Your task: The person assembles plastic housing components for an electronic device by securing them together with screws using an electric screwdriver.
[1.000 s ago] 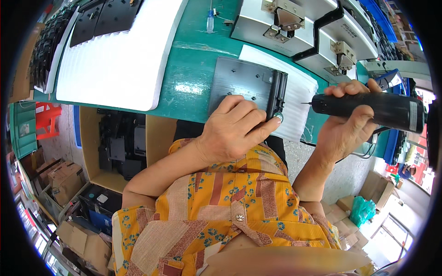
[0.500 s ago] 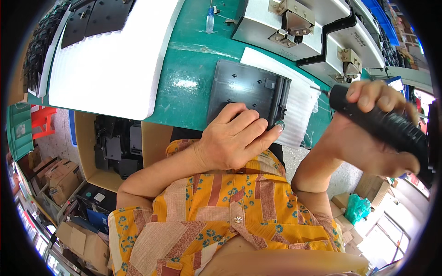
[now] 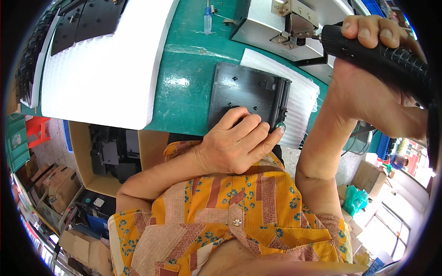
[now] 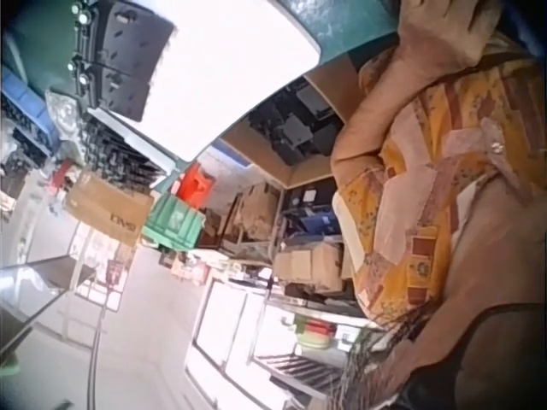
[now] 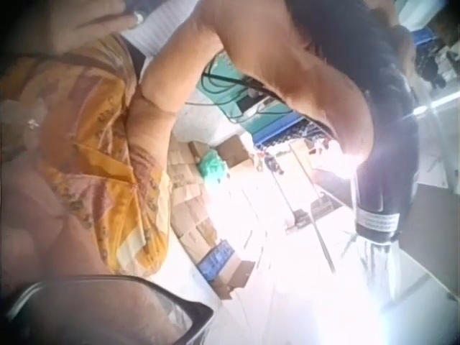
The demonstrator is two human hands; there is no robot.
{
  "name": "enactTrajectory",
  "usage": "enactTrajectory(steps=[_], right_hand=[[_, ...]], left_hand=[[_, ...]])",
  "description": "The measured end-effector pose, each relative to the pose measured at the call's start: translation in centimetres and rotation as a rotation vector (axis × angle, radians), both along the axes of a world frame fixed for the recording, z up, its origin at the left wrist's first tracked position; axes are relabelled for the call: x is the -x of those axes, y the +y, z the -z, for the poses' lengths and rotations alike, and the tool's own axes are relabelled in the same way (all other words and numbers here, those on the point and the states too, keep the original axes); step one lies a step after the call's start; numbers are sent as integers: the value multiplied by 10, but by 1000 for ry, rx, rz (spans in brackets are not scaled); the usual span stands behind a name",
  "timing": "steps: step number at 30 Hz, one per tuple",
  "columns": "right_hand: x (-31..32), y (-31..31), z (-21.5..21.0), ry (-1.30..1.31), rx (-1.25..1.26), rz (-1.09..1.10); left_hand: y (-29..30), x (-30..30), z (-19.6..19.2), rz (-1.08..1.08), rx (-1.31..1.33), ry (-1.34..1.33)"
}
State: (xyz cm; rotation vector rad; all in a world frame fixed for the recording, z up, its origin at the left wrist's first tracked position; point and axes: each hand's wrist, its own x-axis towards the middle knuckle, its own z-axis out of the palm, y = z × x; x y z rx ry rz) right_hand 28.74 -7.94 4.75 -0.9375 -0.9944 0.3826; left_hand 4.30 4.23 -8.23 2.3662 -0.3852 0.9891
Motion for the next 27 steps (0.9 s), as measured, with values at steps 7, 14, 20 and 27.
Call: enactTrajectory(steps=[7,14,20,27], right_hand=[[1,12,5,-33,4,-55],[2,18,9,-57,-4,-118],[9,15,9,-63,-17,-146],[82,2,11,66,-25,48]], left_hand=[[1,0,1,7,16,-3],[-1,1,5,-15,-5,-32],[-2,3,1,17,23,6],[2,-3,5,-2,-21,-49]])
